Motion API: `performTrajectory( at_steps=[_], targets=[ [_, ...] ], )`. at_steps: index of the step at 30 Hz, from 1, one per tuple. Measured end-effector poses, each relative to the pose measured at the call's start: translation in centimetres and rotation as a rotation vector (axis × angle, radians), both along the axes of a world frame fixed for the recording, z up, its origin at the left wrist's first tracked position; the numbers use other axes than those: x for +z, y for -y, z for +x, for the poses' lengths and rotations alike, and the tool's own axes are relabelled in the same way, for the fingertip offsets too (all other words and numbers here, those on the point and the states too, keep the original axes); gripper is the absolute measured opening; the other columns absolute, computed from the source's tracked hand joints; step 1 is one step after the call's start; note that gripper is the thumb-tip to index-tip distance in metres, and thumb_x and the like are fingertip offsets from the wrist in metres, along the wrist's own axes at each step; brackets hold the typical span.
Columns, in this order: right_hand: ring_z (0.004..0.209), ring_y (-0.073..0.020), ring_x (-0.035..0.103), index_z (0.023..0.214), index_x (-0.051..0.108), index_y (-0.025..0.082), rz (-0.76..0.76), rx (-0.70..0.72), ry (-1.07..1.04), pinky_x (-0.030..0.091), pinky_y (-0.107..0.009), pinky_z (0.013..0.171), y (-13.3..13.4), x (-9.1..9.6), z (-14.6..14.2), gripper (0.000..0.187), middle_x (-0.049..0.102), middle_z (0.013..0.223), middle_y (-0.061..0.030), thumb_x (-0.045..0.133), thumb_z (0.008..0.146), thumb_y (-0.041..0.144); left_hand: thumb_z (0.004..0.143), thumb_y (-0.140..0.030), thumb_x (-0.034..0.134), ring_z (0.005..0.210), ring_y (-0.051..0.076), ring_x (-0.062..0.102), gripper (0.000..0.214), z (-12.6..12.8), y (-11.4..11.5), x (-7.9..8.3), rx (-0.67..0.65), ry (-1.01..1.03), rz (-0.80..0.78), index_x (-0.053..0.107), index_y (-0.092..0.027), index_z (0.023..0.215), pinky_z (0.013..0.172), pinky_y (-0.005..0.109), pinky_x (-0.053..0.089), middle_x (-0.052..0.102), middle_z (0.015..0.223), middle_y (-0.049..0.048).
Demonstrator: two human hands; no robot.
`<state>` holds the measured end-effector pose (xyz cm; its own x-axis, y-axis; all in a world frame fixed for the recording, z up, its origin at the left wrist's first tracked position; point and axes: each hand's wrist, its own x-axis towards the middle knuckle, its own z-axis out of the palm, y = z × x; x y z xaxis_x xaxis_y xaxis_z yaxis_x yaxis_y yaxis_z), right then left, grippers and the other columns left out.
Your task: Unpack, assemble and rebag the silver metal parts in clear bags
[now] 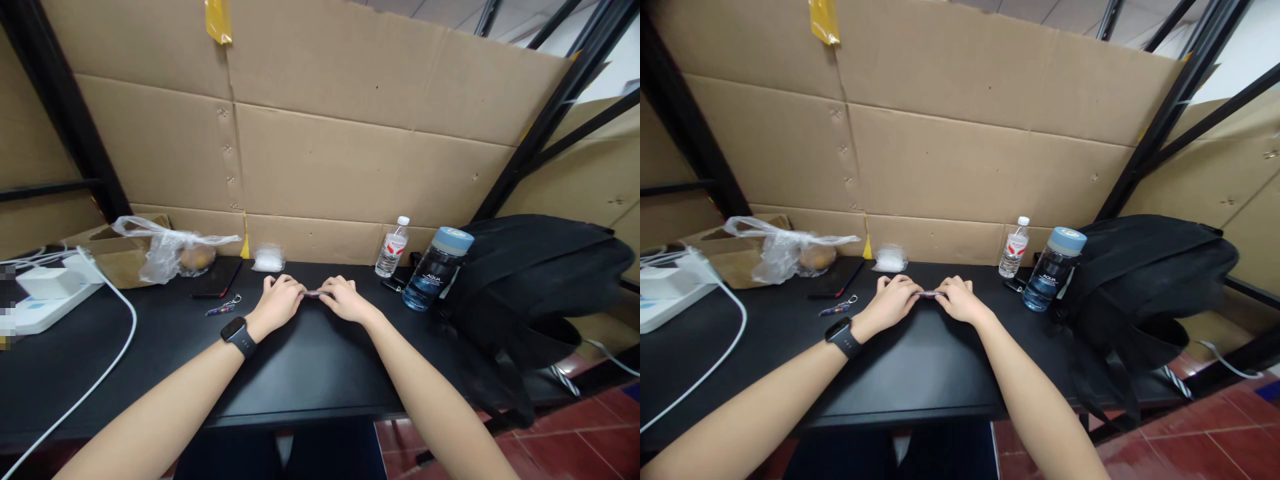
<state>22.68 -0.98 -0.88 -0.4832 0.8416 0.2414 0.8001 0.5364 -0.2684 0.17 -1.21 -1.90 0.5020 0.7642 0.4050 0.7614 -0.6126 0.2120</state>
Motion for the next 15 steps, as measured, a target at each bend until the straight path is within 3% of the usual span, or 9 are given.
performTrajectory(
  at_steps=[4, 7, 11, 15],
  targets=[
    [0.090, -0.0171, 0.062, 0.124, 0.061, 0.030, -0.032, -0.015, -0.211, 0.036, -0.033, 0.086, 0.1, 0.4, 0.0, 0.028, 0.071, 0.097, -0.0007, 0.055, 0.097, 0.028, 0.098, -0.026, 0.044, 0.105, 0.025, 0.058, 0.022, 0.0, -0.5, -0.1, 0.056, 0.112, -0.062, 0.063, -0.028, 0.107, 0.090, 0.043, 0.029, 0.073, 0.103, 0.0050],
    [0.086, -0.0162, 0.062, 0.121, 0.061, 0.030, -0.030, -0.030, -0.225, 0.035, -0.034, 0.087, 0.1, 0.2, -0.1, 0.031, 0.070, 0.091, 0.0016, 0.065, 0.090, 0.027, 0.096, -0.026, 0.048, 0.105, 0.024, 0.059, 0.019, 0.0, -0.8, -0.3, 0.074, 0.158, -0.072, 0.057, -0.028, 0.113, 0.089, 0.041, 0.029, 0.074, 0.097, 0.0033],
    [0.106, -0.0226, 0.057, 0.118, 0.066, 0.032, 0.103, -0.118, -0.154, 0.031, -0.038, 0.089, -0.1, -0.2, -0.3, 0.030, 0.065, 0.113, -0.0050, 0.068, 0.088, 0.028, 0.094, -0.029, 0.054, 0.104, 0.024, 0.059, 0.023, 0.1, -1.2, -0.5, 0.085, 0.154, -0.033, 0.053, -0.027, 0.118, 0.089, 0.041, 0.028, 0.073, 0.091, 0.0023],
    [0.109, -0.0242, 0.053, 0.114, 0.071, 0.036, 0.094, -0.053, -0.052, 0.028, -0.038, 0.088, -0.2, -0.4, -0.1, 0.027, 0.063, 0.119, -0.0051, 0.071, 0.087, 0.037, 0.089, -0.033, 0.062, 0.105, 0.028, 0.056, 0.023, 0.6, -1.5, -0.5, 0.117, 0.096, 0.002, 0.059, -0.026, 0.111, 0.090, 0.044, 0.028, 0.073, 0.092, 0.0049]
  ],
)
